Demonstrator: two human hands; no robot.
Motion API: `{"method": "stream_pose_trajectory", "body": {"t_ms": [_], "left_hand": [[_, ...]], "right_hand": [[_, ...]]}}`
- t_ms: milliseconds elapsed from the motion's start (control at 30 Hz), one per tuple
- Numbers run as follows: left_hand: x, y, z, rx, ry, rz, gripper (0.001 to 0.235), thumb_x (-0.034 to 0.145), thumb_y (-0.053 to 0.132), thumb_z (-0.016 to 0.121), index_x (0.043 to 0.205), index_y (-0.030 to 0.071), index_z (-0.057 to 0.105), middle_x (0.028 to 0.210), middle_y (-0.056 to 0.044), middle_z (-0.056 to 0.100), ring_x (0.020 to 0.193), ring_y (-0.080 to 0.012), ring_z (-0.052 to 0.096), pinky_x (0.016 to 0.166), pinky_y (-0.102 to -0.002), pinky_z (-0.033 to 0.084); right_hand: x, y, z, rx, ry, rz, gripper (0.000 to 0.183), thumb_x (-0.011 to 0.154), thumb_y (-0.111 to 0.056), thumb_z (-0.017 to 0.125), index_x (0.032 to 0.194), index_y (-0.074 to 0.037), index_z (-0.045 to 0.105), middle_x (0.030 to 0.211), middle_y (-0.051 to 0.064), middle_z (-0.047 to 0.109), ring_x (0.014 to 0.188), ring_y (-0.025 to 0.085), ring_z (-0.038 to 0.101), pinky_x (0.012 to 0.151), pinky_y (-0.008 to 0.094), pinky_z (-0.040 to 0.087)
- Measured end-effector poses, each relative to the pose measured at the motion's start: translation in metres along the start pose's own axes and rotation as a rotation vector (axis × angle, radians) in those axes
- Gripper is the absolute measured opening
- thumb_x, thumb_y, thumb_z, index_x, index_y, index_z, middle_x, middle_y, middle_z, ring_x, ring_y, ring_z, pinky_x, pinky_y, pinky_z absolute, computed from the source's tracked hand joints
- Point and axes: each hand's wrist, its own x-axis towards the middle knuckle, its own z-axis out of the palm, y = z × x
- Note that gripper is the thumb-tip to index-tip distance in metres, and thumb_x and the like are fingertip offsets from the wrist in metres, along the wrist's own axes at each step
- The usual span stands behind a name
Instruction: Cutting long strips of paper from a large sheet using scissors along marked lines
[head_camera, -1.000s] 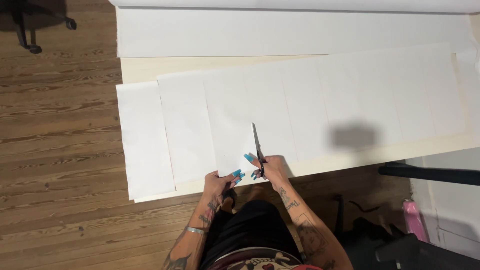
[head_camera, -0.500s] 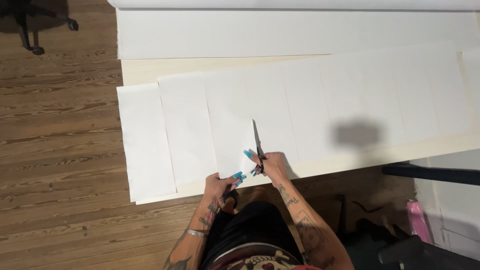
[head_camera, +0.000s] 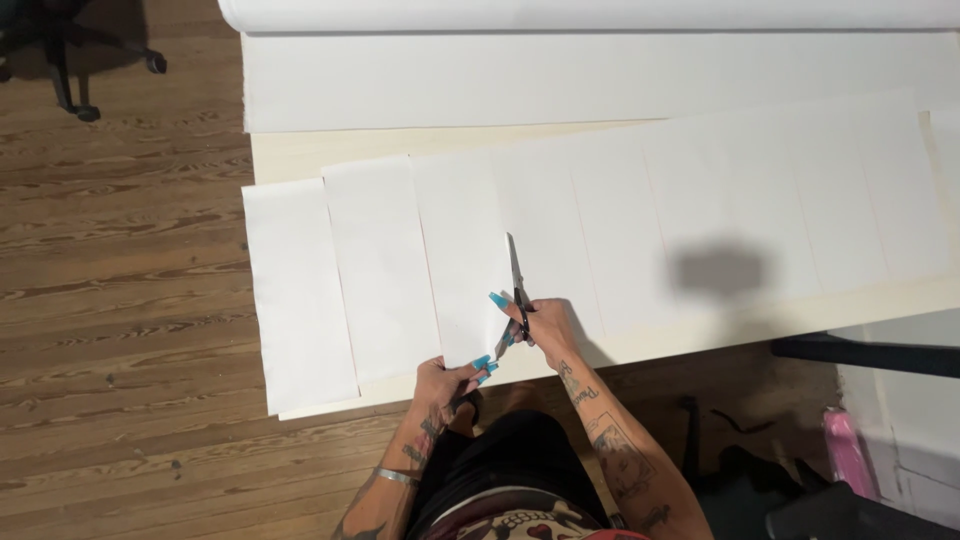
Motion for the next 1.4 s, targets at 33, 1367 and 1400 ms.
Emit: {"method": "stream_pose_trajectory", "body": {"t_ms": [33,1367,1400], "left_hand": [[-0.004,0.004,0.001,-0.005,0.001,-0.003,0.027,0.062,-0.004,0.074,0.085,-0.007,0.06,0.077,-0.022,0.064,0.071,-0.0281,0.066,0.062,-0.029,0.055],[-0.011,0.013,0.004,-0.116,-0.009,-0.021,0.021,0.07,-0.008,0.067,0.058,-0.004,0.05,0.073,-0.027,0.064,0.072,-0.0301,0.066,0.052,-0.027,0.054],[-0.012,0.014,0.004,-0.114,-0.011,-0.019,0.021,0.07,-0.008,0.067,0.058,-0.004,0.05,0.073,-0.027,0.064,0.072,-0.0301,0.066,0.052,-0.027,0.054]], "right_hand": [[0.0,-0.003,0.001,0.008,-0.003,-0.002,0.042,0.067,-0.036,0.074,0.06,0.001,0.057,0.047,0.01,0.055,0.039,0.014,0.055,0.033,0.017,0.038],[0.021,-0.041,0.004,-0.116,0.049,0.189,0.033,0.067,-0.032,0.073,0.068,-0.001,0.061,0.054,0.01,0.062,0.043,0.011,0.054,0.037,0.019,0.035],[0.02,-0.046,0.005,-0.114,0.051,0.187,0.033,0.067,-0.032,0.073,0.068,-0.001,0.061,0.054,0.01,0.062,0.043,0.011,0.054,0.037,0.019,0.035]]}}
